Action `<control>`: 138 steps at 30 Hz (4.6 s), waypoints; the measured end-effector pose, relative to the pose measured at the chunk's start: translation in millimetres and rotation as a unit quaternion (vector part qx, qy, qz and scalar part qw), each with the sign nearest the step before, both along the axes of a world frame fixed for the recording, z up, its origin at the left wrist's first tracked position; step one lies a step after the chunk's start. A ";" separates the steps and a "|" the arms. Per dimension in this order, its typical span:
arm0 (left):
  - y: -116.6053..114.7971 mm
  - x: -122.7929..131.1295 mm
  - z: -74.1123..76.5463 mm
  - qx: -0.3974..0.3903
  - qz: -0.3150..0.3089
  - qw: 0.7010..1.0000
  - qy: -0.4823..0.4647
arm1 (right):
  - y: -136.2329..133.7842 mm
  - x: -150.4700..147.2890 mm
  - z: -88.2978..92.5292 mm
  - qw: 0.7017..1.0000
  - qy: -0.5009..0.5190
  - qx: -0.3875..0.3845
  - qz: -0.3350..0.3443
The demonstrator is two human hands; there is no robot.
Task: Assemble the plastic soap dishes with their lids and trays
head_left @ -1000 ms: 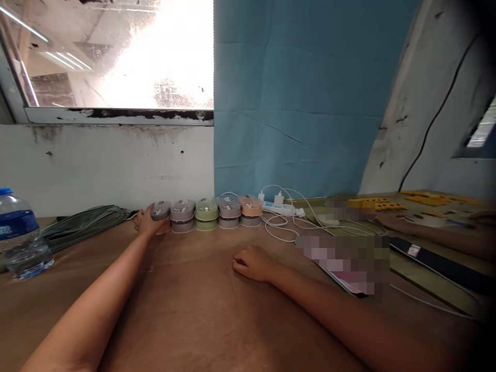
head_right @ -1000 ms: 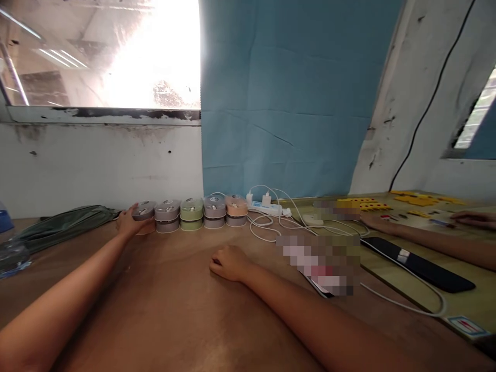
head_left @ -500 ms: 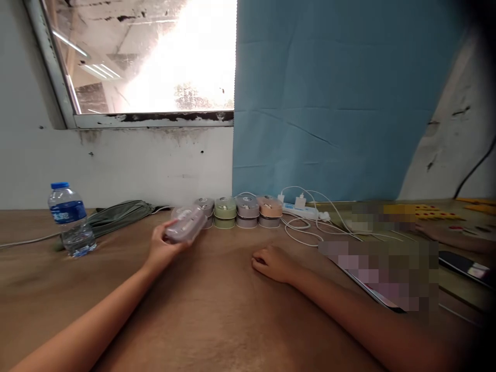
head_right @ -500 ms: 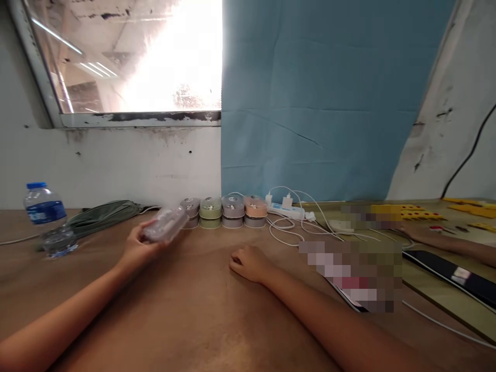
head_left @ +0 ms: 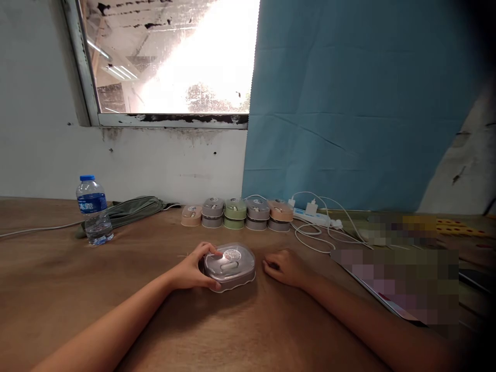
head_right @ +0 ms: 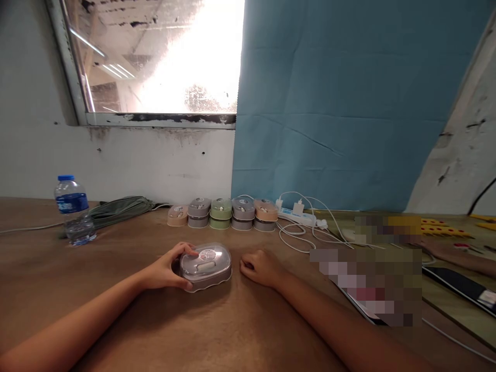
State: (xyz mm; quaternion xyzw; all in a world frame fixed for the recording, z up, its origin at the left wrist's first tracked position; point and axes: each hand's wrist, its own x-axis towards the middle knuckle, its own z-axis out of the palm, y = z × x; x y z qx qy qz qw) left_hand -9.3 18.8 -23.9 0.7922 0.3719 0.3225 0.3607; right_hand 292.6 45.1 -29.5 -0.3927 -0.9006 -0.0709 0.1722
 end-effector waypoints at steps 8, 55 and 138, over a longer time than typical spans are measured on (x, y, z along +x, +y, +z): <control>2.7 -1.6 -0.6 -0.048 -0.041 0.996 -0.059 | -17.7 -9.6 5.8 0.994 0.064 0.066 0.066; 8.4 -34.4 23.0 0.157 -0.002 0.966 0.205 | -26.0 -21.4 8.9 0.963 0.047 0.124 0.234; 114.1 -104.3 68.1 0.101 0.422 0.823 0.366 | -29.5 -27.0 8.6 0.959 0.007 0.103 0.265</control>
